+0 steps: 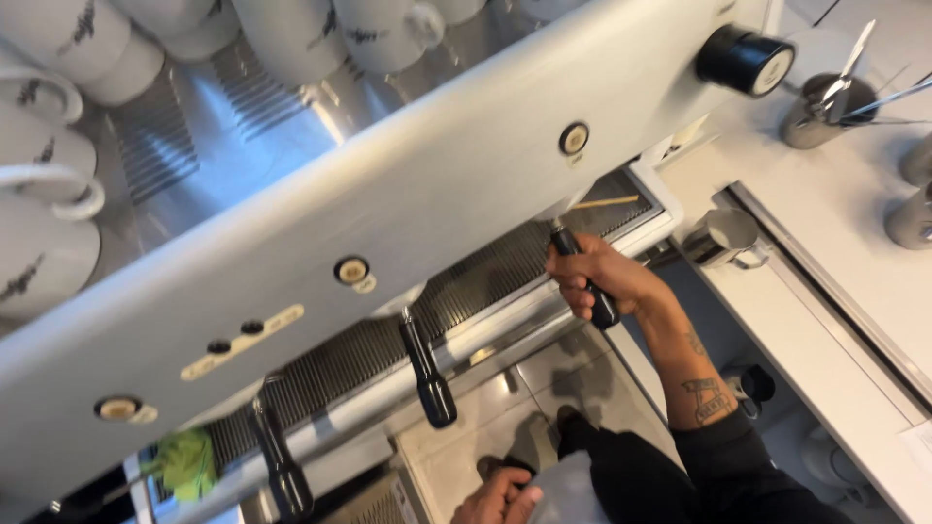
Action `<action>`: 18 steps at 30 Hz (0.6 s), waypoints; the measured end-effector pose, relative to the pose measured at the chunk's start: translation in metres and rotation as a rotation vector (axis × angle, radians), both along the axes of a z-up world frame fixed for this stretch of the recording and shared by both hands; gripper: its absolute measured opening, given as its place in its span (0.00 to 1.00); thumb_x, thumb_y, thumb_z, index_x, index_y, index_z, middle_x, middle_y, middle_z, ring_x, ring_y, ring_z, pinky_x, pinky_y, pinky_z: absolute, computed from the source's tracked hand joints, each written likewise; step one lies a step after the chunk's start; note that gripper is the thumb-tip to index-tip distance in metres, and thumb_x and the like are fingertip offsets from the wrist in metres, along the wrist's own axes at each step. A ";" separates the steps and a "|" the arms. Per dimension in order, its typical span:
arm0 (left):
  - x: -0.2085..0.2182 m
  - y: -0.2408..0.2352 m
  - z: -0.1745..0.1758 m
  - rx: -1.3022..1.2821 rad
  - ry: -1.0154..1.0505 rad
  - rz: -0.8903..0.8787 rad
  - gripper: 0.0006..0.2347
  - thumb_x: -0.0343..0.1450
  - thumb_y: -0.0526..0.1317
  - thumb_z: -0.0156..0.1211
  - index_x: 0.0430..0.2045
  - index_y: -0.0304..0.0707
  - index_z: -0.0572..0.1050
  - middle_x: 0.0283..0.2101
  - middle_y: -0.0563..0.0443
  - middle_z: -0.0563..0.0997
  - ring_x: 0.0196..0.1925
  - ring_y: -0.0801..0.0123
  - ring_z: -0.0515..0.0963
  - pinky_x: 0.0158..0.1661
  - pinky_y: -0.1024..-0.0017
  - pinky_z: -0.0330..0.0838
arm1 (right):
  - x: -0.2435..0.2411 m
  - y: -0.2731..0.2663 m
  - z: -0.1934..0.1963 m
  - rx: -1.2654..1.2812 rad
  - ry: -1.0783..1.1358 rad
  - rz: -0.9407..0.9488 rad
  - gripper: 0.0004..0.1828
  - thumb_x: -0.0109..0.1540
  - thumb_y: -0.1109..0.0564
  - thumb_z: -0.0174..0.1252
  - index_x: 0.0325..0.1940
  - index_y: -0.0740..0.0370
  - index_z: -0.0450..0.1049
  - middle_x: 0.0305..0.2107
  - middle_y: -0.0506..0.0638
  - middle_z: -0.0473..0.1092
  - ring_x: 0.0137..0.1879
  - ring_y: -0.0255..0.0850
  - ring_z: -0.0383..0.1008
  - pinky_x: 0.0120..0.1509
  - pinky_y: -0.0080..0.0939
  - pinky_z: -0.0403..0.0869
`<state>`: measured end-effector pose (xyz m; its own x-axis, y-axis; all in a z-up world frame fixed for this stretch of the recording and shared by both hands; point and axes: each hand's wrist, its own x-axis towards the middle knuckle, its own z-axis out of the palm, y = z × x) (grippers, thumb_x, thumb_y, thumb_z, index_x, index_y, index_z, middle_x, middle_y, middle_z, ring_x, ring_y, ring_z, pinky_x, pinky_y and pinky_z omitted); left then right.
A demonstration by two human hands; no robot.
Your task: Preparing a latte, including steaming milk, pouring latte art, and cleaning the espresso machine and workspace.
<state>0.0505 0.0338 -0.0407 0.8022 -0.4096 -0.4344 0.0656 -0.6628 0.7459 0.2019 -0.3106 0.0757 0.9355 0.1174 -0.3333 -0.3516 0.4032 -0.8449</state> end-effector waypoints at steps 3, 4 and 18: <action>0.015 -0.006 0.036 0.009 0.066 -0.122 0.16 0.70 0.54 0.63 0.43 0.45 0.80 0.26 0.52 0.82 0.29 0.73 0.85 0.34 0.71 0.79 | -0.010 0.018 0.029 -0.342 0.001 -0.009 0.10 0.64 0.55 0.57 0.43 0.61 0.66 0.17 0.46 0.63 0.18 0.37 0.67 0.21 0.42 0.69; 0.022 -0.007 0.056 -0.047 0.037 -0.167 0.16 0.71 0.53 0.63 0.43 0.43 0.79 0.27 0.51 0.82 0.29 0.71 0.85 0.33 0.69 0.79 | -0.020 0.027 0.040 -0.645 0.030 -0.052 0.13 0.65 0.50 0.57 0.45 0.61 0.67 0.18 0.49 0.67 0.19 0.40 0.70 0.23 0.43 0.71; 0.078 0.062 -0.124 0.079 0.101 -0.585 0.22 0.72 0.60 0.62 0.47 0.43 0.78 0.30 0.47 0.84 0.37 0.66 0.87 0.43 0.67 0.80 | -0.030 0.080 0.000 -1.899 -0.205 -0.883 0.34 0.56 0.26 0.64 0.30 0.62 0.73 0.15 0.49 0.68 0.17 0.46 0.69 0.19 0.45 0.66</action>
<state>0.1280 0.0957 -0.1650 0.4067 -0.7338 -0.5442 -0.2589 -0.6639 0.7016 0.1718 -0.2303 0.0761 0.5690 -0.5513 0.6102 -0.4656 -0.8276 -0.3135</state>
